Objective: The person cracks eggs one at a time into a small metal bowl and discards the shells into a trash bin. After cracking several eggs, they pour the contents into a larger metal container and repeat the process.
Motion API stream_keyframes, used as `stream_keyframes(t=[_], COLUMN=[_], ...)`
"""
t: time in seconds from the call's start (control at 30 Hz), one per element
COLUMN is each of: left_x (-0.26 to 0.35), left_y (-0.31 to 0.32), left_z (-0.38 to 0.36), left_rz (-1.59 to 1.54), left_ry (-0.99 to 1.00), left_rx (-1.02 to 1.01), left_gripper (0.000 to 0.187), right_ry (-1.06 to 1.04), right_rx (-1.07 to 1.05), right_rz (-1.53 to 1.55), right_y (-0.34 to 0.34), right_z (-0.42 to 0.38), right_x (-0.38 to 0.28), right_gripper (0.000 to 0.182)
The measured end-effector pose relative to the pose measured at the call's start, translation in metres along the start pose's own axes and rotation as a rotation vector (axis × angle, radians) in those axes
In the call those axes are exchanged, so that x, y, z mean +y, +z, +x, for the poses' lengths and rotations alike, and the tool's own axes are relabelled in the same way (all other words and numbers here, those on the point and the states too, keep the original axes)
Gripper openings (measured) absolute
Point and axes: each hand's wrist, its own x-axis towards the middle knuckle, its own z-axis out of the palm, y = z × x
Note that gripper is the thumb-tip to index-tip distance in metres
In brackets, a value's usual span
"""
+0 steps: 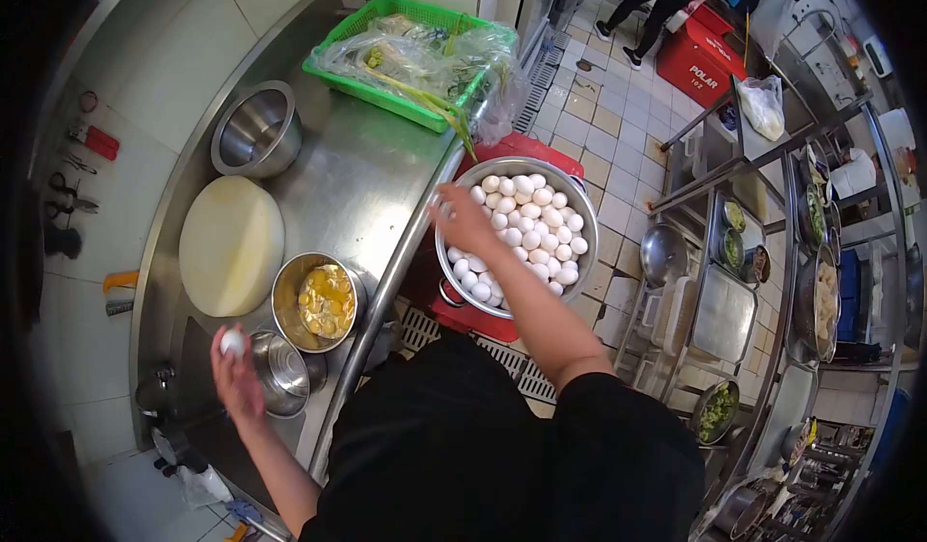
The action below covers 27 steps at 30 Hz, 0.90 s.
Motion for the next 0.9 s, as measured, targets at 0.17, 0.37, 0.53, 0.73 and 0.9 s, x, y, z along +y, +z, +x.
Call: stream_keyframes(t=[0.17,0.37,0.53,0.73,0.9], left_x=[0.022,-0.023,-0.05,-0.065,-0.067], left_y=[-0.121,-0.237,-0.268,-0.291,-0.305], left_z=[-0.096,-0.222,-0.281,-0.347,-0.375], left_rz=[-0.077,0.041,0.053,0.079,0.108], left_ry=[0.06,-0.002,-0.035,-0.091,-0.151], left_rx=[0.231,0.664,0.875,1.15,1.373], left_gripper=[0.047,0.044,0.048,0.054,0.058], right_ry=[0.292,0.302,0.341,0.287,0.083], right_rx=[0.226,0.123,0.173,0.07,0.341], right_rz=[-0.59,-0.772,-0.917,-0.809,-0.356], right_y=[-0.079,-0.077,-0.07,-0.083,-0.068], right_z=[0.0,0.011,0.025,0.027,0.029], right_x=[0.124,0.158,0.157,0.157,0.184], right_gripper=[0.062,0.063,0.057,0.057,0.051])
